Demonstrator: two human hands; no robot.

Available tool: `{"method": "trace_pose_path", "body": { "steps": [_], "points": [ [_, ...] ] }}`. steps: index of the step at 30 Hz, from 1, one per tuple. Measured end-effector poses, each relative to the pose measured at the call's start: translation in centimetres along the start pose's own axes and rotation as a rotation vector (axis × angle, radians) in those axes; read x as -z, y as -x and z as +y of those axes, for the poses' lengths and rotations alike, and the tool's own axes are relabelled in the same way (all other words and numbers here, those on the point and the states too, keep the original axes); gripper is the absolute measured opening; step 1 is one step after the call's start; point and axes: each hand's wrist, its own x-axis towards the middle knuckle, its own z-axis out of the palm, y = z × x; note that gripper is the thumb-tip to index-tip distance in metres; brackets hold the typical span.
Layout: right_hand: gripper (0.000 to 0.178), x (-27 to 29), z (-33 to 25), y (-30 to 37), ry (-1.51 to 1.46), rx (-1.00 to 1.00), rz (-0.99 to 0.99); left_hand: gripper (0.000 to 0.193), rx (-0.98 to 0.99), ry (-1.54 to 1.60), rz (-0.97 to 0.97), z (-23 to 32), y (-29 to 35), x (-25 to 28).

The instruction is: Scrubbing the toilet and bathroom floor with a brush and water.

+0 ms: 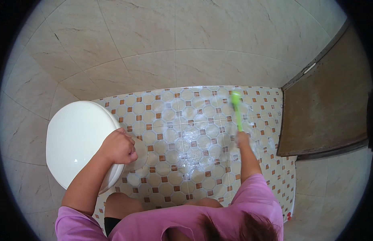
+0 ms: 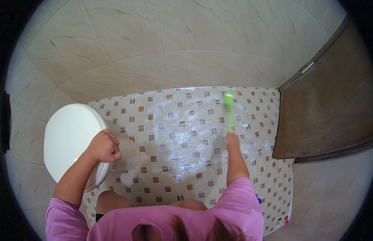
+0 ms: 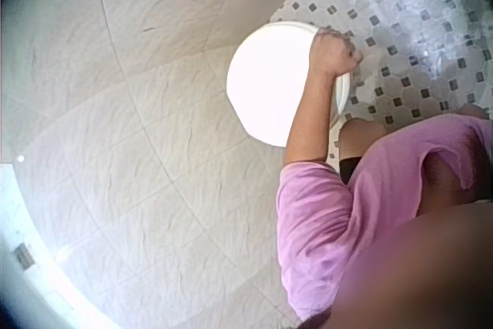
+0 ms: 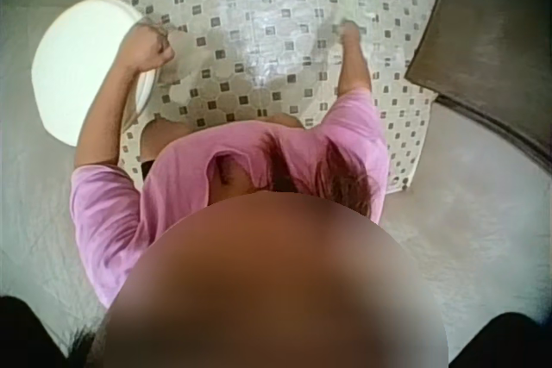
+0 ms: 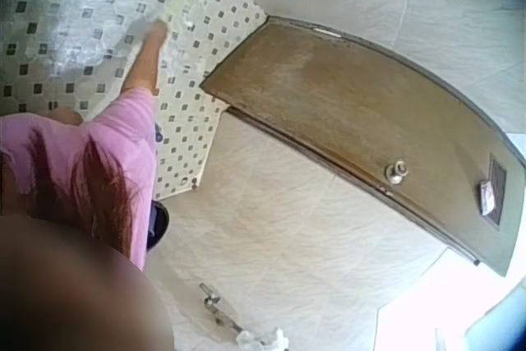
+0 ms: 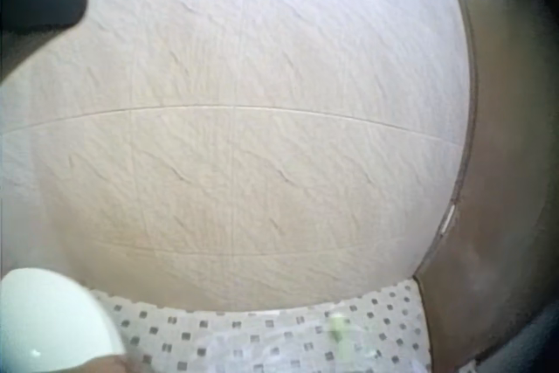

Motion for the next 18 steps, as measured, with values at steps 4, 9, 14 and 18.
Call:
{"method": "trace_pose_path", "body": {
  "steps": [4, 9, 14, 18],
  "points": [
    [0.048, 2.0, -6.3, 3.4, 0.207, 0.157, -0.145, 0.014, 0.031, -0.059, -0.033, 0.3, 0.7, 0.3],
    [0.041, 3.2, -0.7, -4.4, -0.085, -0.198, 0.120, 0.015, 0.041, -0.052, -0.101, 0.2, -0.7, 0.2],
    [0.043, -1.3, -9.0, 5.3, 0.164, 0.291, -0.191, 0.013, 0.026, -0.013, -0.021, 0.1, -0.1, 0.3],
    [0.046, 0.3, -4.7, 2.8, 0.171, 0.181, -0.127, 0.012, 0.043, -0.061, -0.040, -0.1, 0.2, 0.2]
  ]
}}
